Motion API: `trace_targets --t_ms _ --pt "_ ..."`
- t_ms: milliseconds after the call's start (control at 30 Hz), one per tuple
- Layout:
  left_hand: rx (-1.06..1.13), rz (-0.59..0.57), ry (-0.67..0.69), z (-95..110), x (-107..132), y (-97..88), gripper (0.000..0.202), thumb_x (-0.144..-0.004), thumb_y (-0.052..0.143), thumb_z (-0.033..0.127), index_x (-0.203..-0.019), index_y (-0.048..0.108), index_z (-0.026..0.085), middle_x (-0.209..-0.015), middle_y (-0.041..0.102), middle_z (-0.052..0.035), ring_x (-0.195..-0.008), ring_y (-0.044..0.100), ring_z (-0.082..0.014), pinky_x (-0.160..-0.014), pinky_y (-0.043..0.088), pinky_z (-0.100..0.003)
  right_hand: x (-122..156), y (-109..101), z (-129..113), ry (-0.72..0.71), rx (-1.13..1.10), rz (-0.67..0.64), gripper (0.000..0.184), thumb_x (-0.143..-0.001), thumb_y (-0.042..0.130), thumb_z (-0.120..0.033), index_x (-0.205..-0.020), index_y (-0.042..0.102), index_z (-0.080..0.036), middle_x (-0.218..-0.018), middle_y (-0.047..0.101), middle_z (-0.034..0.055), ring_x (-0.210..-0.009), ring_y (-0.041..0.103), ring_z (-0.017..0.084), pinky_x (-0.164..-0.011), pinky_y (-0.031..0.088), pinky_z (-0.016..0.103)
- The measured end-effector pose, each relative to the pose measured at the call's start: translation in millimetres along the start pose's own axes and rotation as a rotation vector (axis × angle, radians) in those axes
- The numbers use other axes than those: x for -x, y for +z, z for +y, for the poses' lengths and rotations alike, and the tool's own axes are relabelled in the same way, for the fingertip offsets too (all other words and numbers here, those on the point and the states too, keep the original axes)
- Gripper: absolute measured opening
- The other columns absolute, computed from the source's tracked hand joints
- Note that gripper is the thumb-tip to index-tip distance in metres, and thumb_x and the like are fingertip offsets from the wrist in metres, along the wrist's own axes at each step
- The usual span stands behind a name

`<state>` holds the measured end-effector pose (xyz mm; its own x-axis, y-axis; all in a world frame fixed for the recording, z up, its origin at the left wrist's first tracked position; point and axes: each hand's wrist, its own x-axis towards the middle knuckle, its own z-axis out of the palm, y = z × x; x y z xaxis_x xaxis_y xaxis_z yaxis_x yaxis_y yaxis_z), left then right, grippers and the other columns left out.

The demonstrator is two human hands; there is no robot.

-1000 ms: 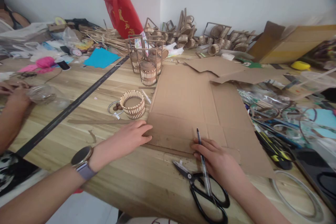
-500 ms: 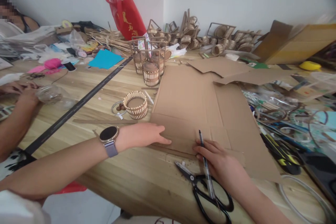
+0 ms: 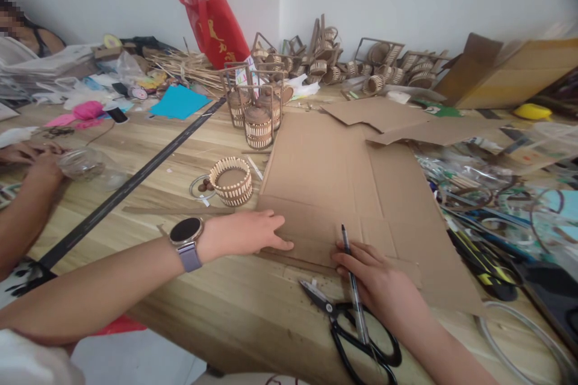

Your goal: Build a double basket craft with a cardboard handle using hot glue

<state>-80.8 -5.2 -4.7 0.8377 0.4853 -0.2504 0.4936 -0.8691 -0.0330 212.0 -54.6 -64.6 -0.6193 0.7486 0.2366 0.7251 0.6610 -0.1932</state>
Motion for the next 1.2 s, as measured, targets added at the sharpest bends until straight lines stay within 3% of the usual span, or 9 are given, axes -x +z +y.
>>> trace_targets --t_ms 500,900,1200 --pt "-0.035 -0.065 0.000 1.3 -1.8 -4.7 0.065 -0.085 0.060 0.006 -0.139 0.047 0.039 -0.102 0.055 -0.0058 -0.088 0.053 -0.0215 -0.058 0.038 -0.026 -2.5 -2.5 1.2 -0.050 0.036 0.001 0.026 -0.090 0.047 -0.011 -0.101 0.068 -0.022 -0.110 0.072 0.0104 -0.106 0.066 0.027 -0.082 0.061 0.039" --pt "-0.018 -0.006 0.008 0.4 -2.9 1.8 0.064 -0.083 0.061 0.004 -0.136 0.051 0.038 -0.099 0.055 -0.0050 -0.084 0.051 -0.0204 -0.059 0.037 -0.026 -2.0 -2.4 2.0 -0.024 0.025 -0.009 0.028 -0.088 0.050 -0.010 -0.101 0.068 -0.026 -0.110 0.072 0.0083 -0.107 0.065 0.026 -0.079 0.061 0.037" --pt "-0.037 -0.026 0.012 2.5 -2.5 -3.1 0.062 -0.085 0.059 0.004 -0.137 0.051 0.037 -0.100 0.055 -0.0064 -0.085 0.052 -0.0216 -0.058 0.036 -0.026 -1.7 -2.9 1.3 -0.018 0.043 -0.024 0.028 -0.088 0.049 -0.009 -0.100 0.068 -0.026 -0.112 0.071 0.0079 -0.108 0.065 0.026 -0.078 0.061 0.038"
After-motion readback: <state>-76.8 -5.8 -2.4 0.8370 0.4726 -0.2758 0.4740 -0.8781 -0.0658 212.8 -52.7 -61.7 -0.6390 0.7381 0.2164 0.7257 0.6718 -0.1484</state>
